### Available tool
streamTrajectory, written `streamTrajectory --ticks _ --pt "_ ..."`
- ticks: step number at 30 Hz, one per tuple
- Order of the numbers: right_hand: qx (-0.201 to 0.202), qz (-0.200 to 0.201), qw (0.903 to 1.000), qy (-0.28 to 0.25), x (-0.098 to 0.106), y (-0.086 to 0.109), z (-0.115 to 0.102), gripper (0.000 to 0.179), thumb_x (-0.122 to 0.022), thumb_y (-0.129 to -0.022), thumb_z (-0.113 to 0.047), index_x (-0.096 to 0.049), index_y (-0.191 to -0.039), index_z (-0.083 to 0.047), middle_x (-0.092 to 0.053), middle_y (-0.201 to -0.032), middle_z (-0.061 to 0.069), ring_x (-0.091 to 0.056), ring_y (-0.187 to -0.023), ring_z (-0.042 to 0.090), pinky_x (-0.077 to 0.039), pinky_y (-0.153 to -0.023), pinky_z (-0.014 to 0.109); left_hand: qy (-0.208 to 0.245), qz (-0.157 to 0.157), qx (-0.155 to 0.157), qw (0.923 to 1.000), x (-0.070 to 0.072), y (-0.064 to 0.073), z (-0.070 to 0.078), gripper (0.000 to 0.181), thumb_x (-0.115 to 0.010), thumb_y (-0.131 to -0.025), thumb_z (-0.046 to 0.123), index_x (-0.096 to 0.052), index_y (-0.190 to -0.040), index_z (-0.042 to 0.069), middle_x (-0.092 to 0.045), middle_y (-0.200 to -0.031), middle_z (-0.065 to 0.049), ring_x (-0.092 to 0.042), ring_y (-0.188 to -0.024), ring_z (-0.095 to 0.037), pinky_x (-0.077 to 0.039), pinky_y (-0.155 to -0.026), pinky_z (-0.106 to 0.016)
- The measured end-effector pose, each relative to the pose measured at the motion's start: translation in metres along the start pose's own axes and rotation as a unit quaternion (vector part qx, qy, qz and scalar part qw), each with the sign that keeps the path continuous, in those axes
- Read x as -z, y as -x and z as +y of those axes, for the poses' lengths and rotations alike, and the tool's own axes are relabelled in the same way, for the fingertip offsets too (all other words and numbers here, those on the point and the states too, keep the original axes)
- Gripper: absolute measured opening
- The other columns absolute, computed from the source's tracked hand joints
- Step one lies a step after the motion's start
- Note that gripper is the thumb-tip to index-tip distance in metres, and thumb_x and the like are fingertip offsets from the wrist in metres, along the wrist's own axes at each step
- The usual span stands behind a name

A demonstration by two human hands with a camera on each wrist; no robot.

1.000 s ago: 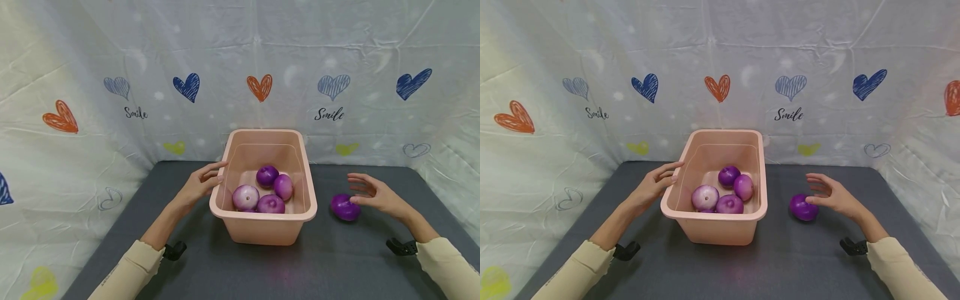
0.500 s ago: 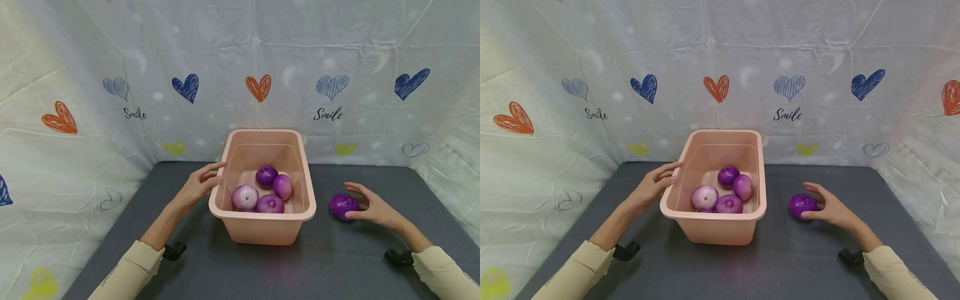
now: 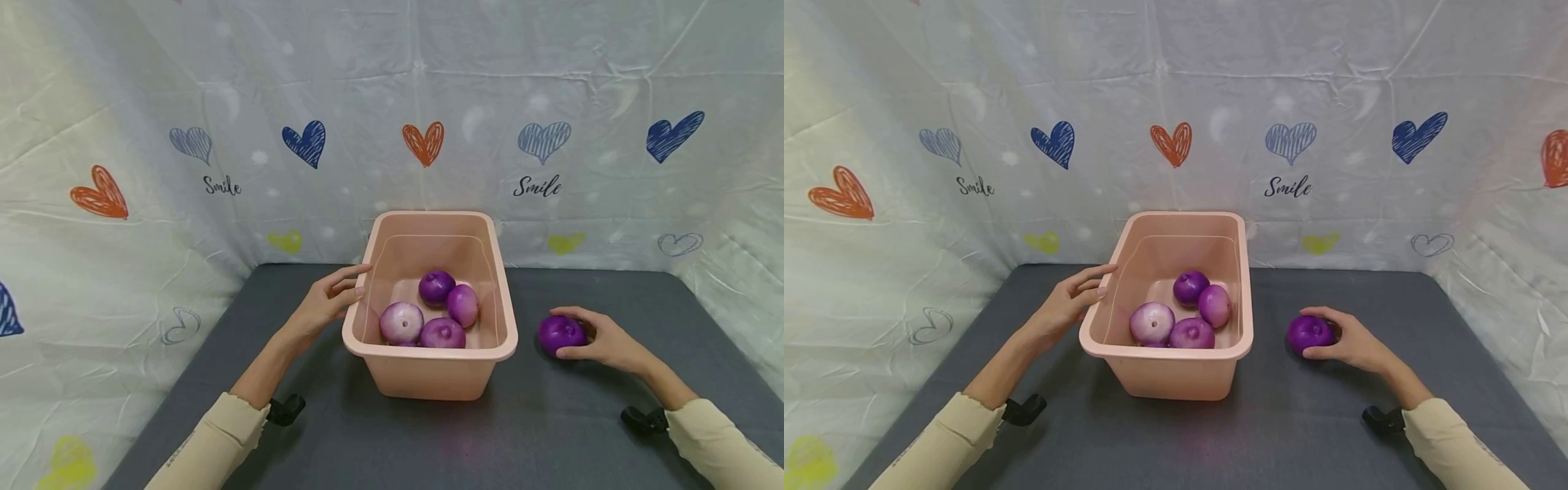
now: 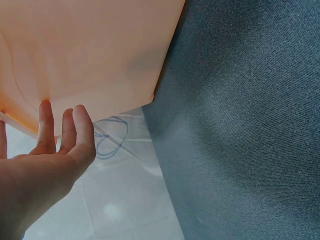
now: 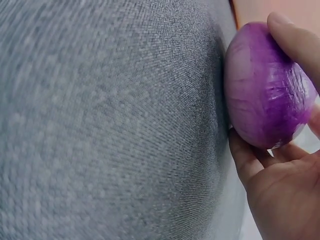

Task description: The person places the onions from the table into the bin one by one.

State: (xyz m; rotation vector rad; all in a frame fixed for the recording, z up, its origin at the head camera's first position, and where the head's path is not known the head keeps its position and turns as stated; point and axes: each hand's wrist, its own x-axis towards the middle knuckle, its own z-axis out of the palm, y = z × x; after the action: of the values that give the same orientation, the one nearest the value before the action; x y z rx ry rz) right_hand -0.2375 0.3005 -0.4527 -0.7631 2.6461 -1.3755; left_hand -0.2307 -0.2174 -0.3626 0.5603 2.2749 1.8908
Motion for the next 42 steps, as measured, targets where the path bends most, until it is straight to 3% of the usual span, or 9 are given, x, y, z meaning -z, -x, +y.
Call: streamTrajectory --ticks 13,33,42 --pt "-0.008 0.008 0.9999 0.004 0.006 0.003 -0.004 0.067 -0.086 -0.085 -0.019 -0.055 -0.142 -0.003 -0.054 -0.139 0.019 -0.058 -0.112 0.028 -0.052 -0.086 0.027 0.006 -0.001 0.0 1.0 0.0 0.0 0.0 0.052 -0.062 -0.104 0.022 -0.048 -0.153 0.016 -0.053 -0.142 -0.022 -0.056 -0.126 -0.036 -0.052 -0.095 -0.046" --pt "-0.025 0.044 0.9974 -0.052 0.027 0.006 -0.01 0.066 -0.08 -0.091 -0.013 -0.048 -0.147 0.001 -0.048 -0.143 0.023 -0.06 -0.111 0.005 -0.054 -0.084 0.026 0.003 0.007 0.003 1.0 0.0 0.0 0.0 0.051 -0.063 -0.103 0.023 -0.049 -0.152 0.015 -0.055 -0.141 -0.022 -0.056 -0.125 -0.037 -0.053 -0.094 -0.045" --pt "0.001 0.08 0.9931 -0.086 0.043 0.004 -0.021 0.059 -0.072 -0.096 -0.003 -0.048 -0.15 -0.007 -0.047 -0.14 0.007 -0.06 -0.111 0.002 -0.056 -0.081 0.025 0.011 0.001 -0.003 0.9999 -0.001 -0.001 0.0 0.052 -0.063 -0.103 0.02 -0.048 -0.153 0.014 -0.055 -0.14 -0.023 -0.055 -0.126 -0.038 -0.053 -0.093 -0.044"
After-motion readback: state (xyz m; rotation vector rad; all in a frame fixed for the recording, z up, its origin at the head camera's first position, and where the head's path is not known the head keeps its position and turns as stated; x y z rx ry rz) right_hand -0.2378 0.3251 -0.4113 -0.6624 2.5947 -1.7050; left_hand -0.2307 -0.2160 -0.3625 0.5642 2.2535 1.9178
